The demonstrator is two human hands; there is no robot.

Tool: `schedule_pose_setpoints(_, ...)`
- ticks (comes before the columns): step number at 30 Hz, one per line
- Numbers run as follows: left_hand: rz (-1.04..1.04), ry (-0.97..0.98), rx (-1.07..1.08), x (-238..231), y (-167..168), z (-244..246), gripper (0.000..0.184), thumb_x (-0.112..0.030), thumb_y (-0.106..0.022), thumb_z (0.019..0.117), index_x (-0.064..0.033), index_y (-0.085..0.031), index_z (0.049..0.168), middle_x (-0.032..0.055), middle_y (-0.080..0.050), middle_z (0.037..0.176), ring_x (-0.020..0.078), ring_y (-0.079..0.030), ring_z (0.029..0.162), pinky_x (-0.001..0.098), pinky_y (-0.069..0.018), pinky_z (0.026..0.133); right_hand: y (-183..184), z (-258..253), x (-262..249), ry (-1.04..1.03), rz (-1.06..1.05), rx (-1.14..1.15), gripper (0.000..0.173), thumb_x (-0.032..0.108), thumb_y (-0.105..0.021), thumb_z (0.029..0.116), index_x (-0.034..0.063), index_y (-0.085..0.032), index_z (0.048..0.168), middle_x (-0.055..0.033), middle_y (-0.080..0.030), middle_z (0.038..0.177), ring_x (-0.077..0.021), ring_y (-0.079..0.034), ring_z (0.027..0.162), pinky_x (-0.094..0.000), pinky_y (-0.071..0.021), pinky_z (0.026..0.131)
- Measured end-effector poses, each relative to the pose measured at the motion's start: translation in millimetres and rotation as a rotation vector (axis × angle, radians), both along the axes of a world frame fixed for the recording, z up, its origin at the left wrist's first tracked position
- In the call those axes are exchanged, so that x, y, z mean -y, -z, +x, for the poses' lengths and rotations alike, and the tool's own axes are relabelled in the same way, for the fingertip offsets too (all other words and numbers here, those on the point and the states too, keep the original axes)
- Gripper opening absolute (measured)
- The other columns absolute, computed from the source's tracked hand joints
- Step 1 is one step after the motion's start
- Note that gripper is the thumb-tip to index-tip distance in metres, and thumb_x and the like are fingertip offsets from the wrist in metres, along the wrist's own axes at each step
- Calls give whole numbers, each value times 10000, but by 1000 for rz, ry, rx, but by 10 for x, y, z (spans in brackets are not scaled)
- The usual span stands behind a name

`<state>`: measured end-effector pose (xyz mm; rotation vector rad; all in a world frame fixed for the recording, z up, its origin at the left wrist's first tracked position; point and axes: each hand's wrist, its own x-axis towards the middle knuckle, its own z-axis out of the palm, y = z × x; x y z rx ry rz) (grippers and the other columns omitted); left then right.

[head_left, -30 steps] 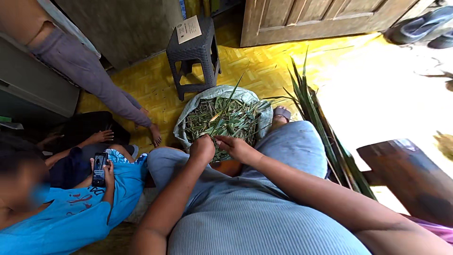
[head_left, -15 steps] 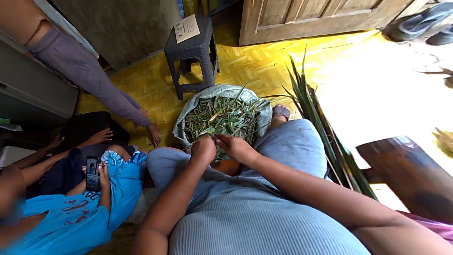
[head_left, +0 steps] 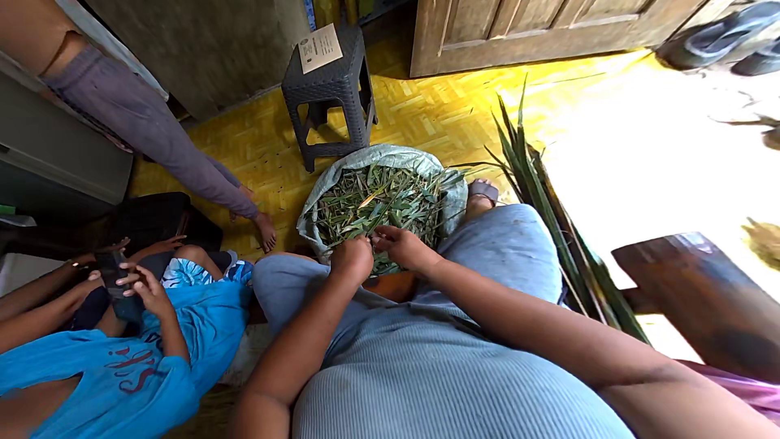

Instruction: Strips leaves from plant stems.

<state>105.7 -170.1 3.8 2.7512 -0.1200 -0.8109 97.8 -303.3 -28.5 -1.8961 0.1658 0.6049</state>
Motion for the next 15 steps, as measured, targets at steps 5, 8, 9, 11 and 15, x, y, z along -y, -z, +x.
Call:
schedule_pose_setpoints(5,-70,-17,11,-99,60,-74,409,-225,-386,1126,0,-510,1444,266,-657,1259,411,-641,1204,579,-496,1024,30,2,13,318,444,-202,346,117,-547,1069,42,-509,1405,-56,-622,933,-75,-557,657,-215,-475,591)
schedule_pose_setpoints(8,-69,-17,9,-148,53,-172,424,-227,-356,1135,17,-524,1438,260,-625,1337,389,-613,1262,550,-474,1066,54,18,23,395,529,-250,352,87,-544,1063,41,-491,1408,-58,-615,915,-88,-583,655,-220,-502,589)
schedule_pose_setpoints(9,-67,-15,7,-164,42,-197,432,-228,-343,1138,21,-517,1445,255,-609,1367,379,-602,1281,537,-464,1081,58,26,20,415,543,-260,351,79,-544,1061,39,-491,1406,-58,-612,909,-86,-577,641,-214,-497,577)
schedule_pose_setpoints(11,-62,-12,14,-197,40,-230,435,-218,-332,1140,26,-515,1449,245,-588,1406,364,-588,1306,517,-453,1100,81,50,9,451,569,-277,355,57,-536,1058,41,-487,1409,-58,-607,918,-86,-570,642,-213,-489,572)
schedule_pose_setpoints(15,-23,-6,1,-243,34,-257,438,-225,-308,1145,28,-532,1424,246,-604,1378,365,-599,1289,519,-463,1084,111,97,-44,513,589,-302,364,59,-539,1057,53,-481,1416,-59,-599,967,-88,-568,660,-222,-489,575)
